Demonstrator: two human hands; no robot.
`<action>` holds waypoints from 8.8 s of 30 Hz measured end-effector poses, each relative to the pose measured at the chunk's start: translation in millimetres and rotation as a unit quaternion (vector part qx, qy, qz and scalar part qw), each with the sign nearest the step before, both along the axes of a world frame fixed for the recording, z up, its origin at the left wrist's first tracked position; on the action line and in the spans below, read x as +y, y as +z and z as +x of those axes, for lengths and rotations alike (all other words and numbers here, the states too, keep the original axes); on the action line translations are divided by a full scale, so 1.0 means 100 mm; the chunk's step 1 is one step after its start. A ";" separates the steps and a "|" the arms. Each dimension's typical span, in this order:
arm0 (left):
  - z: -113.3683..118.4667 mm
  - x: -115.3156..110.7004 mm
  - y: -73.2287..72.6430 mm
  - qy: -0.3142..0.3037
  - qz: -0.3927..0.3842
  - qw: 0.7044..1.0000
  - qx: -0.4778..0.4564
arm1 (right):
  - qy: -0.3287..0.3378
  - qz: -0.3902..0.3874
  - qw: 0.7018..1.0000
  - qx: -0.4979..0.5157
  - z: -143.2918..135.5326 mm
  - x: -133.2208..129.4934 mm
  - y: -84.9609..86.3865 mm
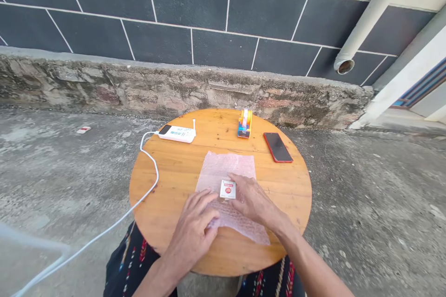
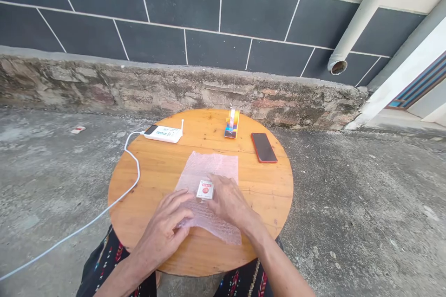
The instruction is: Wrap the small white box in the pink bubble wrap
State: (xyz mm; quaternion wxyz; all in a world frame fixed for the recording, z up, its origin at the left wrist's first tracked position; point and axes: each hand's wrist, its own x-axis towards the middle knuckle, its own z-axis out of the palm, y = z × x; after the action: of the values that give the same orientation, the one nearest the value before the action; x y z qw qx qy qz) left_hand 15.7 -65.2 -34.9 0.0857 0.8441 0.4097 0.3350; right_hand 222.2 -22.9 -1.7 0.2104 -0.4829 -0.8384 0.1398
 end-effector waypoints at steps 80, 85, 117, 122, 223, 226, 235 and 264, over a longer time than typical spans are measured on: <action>0.27 0.57 0.03 0.042 -0.331 0.891 -0.308 | -0.123 0.288 0.949 0.022 -0.04 -0.50 -0.16; 0.25 0.57 0.08 0.048 -0.305 0.908 -0.284 | -0.062 0.233 0.971 -0.009 -0.28 -0.41 -0.16; -0.36 -0.06 0.13 0.177 -0.533 0.706 -0.430 | -0.032 0.190 0.978 -0.085 -0.24 -0.24 -0.04; -0.13 -0.04 0.15 0.182 -0.546 0.673 -0.466 | -0.027 0.180 0.978 -0.102 -0.23 -0.23 0.01; 0.25 0.29 0.28 -0.055 -0.070 0.991 0.098 | -0.244 -0.300 0.885 0.261 0.54 -0.62 -0.11; 0.26 0.30 0.27 -0.053 -0.059 0.992 0.097 | -0.217 -0.337 0.874 0.277 0.47 -0.53 -0.09; 0.26 0.31 0.26 -0.056 -0.057 0.993 0.088 | -0.197 -0.404 0.780 0.436 0.34 -0.49 -0.02; 0.27 0.31 0.36 -0.055 -0.093 0.989 0.096 | -0.298 -0.102 0.938 0.145 -0.05 -0.19 -0.17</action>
State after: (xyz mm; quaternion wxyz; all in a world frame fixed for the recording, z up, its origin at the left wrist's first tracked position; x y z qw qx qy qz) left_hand 43.0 -34.3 1.1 0.1420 0.8822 0.3980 0.2075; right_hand 216.9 -42.2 -19.1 0.3117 -0.7040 -0.5976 0.2239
